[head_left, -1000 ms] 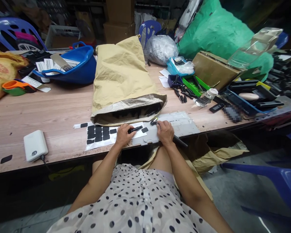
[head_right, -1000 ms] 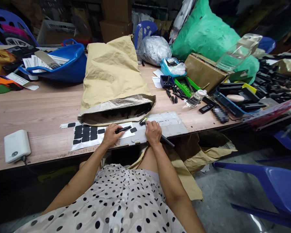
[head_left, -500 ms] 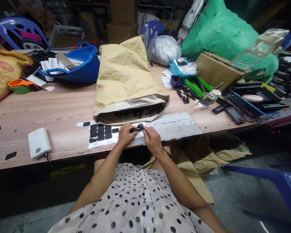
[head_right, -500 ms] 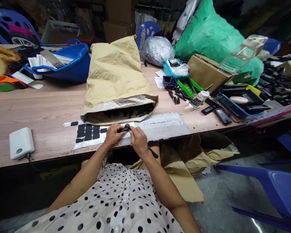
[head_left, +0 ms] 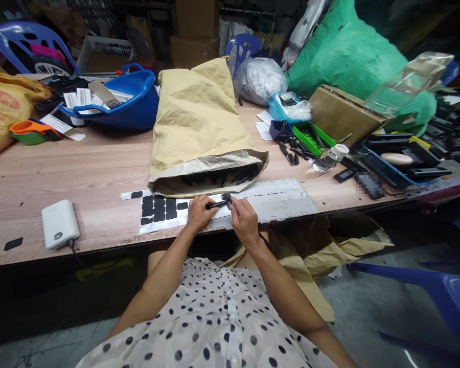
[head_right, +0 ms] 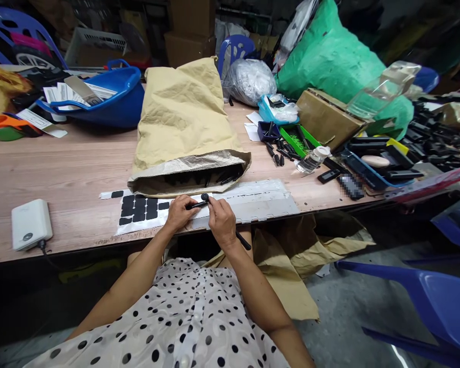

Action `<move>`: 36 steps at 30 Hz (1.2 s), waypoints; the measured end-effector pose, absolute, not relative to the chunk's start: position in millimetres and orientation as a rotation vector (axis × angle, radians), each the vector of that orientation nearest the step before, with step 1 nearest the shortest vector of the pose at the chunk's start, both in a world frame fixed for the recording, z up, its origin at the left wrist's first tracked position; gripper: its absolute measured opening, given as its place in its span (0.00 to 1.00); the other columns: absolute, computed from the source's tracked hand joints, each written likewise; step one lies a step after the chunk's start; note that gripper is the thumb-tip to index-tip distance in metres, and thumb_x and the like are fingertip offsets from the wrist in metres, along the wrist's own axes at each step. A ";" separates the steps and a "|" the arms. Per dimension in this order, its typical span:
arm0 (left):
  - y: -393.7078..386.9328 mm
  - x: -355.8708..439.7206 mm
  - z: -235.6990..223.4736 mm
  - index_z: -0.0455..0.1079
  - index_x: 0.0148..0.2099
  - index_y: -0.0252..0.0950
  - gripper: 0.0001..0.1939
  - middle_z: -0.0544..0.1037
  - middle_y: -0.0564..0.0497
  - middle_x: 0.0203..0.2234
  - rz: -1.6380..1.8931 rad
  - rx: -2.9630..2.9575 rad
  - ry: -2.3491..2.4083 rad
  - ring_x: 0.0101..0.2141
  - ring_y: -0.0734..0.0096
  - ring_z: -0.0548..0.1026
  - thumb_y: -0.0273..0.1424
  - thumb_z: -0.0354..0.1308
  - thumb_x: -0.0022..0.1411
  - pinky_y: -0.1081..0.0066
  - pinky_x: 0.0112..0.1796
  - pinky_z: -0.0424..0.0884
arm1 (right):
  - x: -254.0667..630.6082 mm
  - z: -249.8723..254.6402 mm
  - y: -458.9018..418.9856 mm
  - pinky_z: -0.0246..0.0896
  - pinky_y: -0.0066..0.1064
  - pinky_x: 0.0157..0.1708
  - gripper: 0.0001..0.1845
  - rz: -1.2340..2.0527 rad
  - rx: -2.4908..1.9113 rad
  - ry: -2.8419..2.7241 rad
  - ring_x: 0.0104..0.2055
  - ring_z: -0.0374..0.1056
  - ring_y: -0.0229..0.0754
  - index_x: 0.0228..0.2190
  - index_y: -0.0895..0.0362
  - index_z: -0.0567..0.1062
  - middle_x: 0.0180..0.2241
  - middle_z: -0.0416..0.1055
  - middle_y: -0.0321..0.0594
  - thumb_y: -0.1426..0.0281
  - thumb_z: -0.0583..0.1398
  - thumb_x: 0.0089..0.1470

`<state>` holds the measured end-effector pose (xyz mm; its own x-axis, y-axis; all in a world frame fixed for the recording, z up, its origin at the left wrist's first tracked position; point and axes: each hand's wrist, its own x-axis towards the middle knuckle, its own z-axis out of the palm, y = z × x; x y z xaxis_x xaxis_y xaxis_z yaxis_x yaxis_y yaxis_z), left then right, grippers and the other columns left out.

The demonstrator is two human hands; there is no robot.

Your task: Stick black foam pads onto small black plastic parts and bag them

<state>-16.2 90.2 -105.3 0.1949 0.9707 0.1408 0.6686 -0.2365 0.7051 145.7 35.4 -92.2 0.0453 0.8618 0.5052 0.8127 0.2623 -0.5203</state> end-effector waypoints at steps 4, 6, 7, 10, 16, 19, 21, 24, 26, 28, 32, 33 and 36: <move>90.1 -16.4 -105.2 0.78 0.34 0.42 0.03 0.78 0.52 0.32 0.796 1.979 1.532 0.39 0.63 0.73 0.30 0.66 0.54 0.64 0.44 0.69 | 146.3 -97.7 35.5 0.65 0.31 0.40 0.18 0.102 -1.568 -1.777 0.37 0.69 0.42 0.47 0.53 0.79 0.33 0.73 0.42 0.68 0.51 0.66; 89.9 -16.9 -104.5 0.78 0.34 0.42 0.03 0.78 0.52 0.32 0.793 1.988 1.526 0.39 0.62 0.73 0.30 0.65 0.54 0.63 0.44 0.69 | 148.3 -99.2 36.5 0.65 0.31 0.40 0.18 0.092 -1.576 -1.763 0.38 0.69 0.43 0.47 0.53 0.79 0.34 0.73 0.42 0.69 0.51 0.66; 89.7 -17.0 -104.0 0.78 0.34 0.42 0.03 0.78 0.52 0.33 0.790 1.993 1.522 0.39 0.62 0.73 0.30 0.65 0.54 0.63 0.44 0.69 | 150.6 -99.1 37.5 0.65 0.31 0.41 0.18 0.074 -1.579 -1.744 0.39 0.69 0.43 0.47 0.53 0.79 0.34 0.73 0.42 0.69 0.51 0.66; 88.9 -16.7 -102.3 0.78 0.35 0.42 0.05 0.79 0.52 0.34 0.771 2.002 1.533 0.40 0.61 0.73 0.30 0.65 0.54 0.62 0.46 0.69 | 164.3 -97.3 43.9 0.64 0.32 0.43 0.19 -0.011 -1.618 -1.677 0.41 0.69 0.43 0.48 0.54 0.79 0.36 0.74 0.43 0.70 0.50 0.66; 87.4 -14.2 -103.7 0.78 0.38 0.43 0.07 0.78 0.51 0.35 0.730 2.034 1.577 0.42 0.59 0.73 0.32 0.66 0.53 0.61 0.46 0.69 | 205.9 -105.6 63.4 0.58 0.33 0.38 0.17 -0.173 -1.921 -1.639 0.38 0.64 0.45 0.44 0.53 0.80 0.33 0.71 0.42 0.74 0.55 0.60; 88.5 -15.7 -105.4 0.78 0.39 0.43 0.07 0.77 0.51 0.35 0.711 2.054 1.565 0.42 0.59 0.72 0.33 0.65 0.55 0.62 0.45 0.68 | 216.0 -114.9 68.9 0.53 0.34 0.36 0.16 -0.234 -2.019 -1.667 0.38 0.61 0.46 0.43 0.53 0.81 0.33 0.70 0.43 0.75 0.55 0.59; 90.3 -18.1 -104.8 0.78 0.39 0.43 0.07 0.77 0.51 0.35 0.704 2.062 1.541 0.42 0.59 0.72 0.34 0.64 0.57 0.62 0.45 0.68 | 216.5 -119.8 70.0 0.51 0.34 0.36 0.16 -0.274 -2.044 -1.660 0.39 0.60 0.46 0.44 0.53 0.80 0.34 0.70 0.43 0.75 0.55 0.59; 90.2 -22.5 -99.9 0.78 0.40 0.43 0.07 0.78 0.51 0.36 0.736 2.080 1.475 0.41 0.60 0.73 0.35 0.63 0.59 0.62 0.46 0.68 | 213.2 -123.0 70.1 0.50 0.35 0.37 0.15 -0.299 -2.039 -1.646 0.40 0.59 0.47 0.44 0.54 0.79 0.35 0.69 0.43 0.74 0.55 0.59; 82.6 -25.0 -95.1 0.77 0.40 0.41 0.07 0.79 0.49 0.36 0.801 2.100 1.393 0.41 0.61 0.73 0.35 0.61 0.61 0.62 0.46 0.69 | 211.2 -123.3 70.2 0.50 0.35 0.37 0.15 -0.292 -2.027 -1.648 0.40 0.59 0.47 0.44 0.54 0.79 0.36 0.69 0.44 0.73 0.55 0.59; 65.5 -26.6 -91.8 0.76 0.41 0.40 0.09 0.79 0.48 0.35 0.837 2.108 1.261 0.39 0.62 0.74 0.37 0.59 0.63 0.64 0.43 0.71 | 210.1 -123.1 70.3 0.50 0.36 0.37 0.15 -0.282 -2.017 -1.647 0.41 0.59 0.47 0.44 0.54 0.78 0.36 0.68 0.44 0.73 0.55 0.59; 13.6 -28.8 -99.8 0.76 0.45 0.41 0.12 0.80 0.50 0.34 0.692 2.069 1.049 0.31 0.67 0.76 0.40 0.55 0.66 0.68 0.36 0.73 | 209.3 -123.7 70.3 0.50 0.36 0.38 0.15 -0.256 -2.020 -1.632 0.42 0.59 0.49 0.45 0.54 0.78 0.37 0.68 0.45 0.73 0.55 0.59; 1.9 -29.8 -105.6 0.76 0.45 0.42 0.12 0.80 0.50 0.33 0.637 2.051 1.064 0.30 0.66 0.76 0.40 0.55 0.66 0.68 0.35 0.73 | 209.0 -124.0 70.4 0.50 0.36 0.38 0.15 -0.252 -2.023 -1.630 0.42 0.58 0.49 0.45 0.54 0.78 0.37 0.68 0.45 0.73 0.55 0.59; -19.2 -35.4 -128.7 0.75 0.41 0.42 0.09 0.80 0.50 0.28 0.464 1.964 1.294 0.29 0.61 0.78 0.36 0.54 0.64 0.65 0.32 0.72 | 208.1 -125.0 70.8 0.50 0.36 0.37 0.15 -0.257 -2.029 -1.630 0.41 0.58 0.49 0.45 0.54 0.78 0.37 0.68 0.45 0.72 0.55 0.60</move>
<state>-35.4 -19.2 -128.7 0.4294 0.8986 -0.0900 0.6363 -0.2303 0.7362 208.1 70.8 -125.0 0.2573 0.8523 0.4554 0.9511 -0.1399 -0.2755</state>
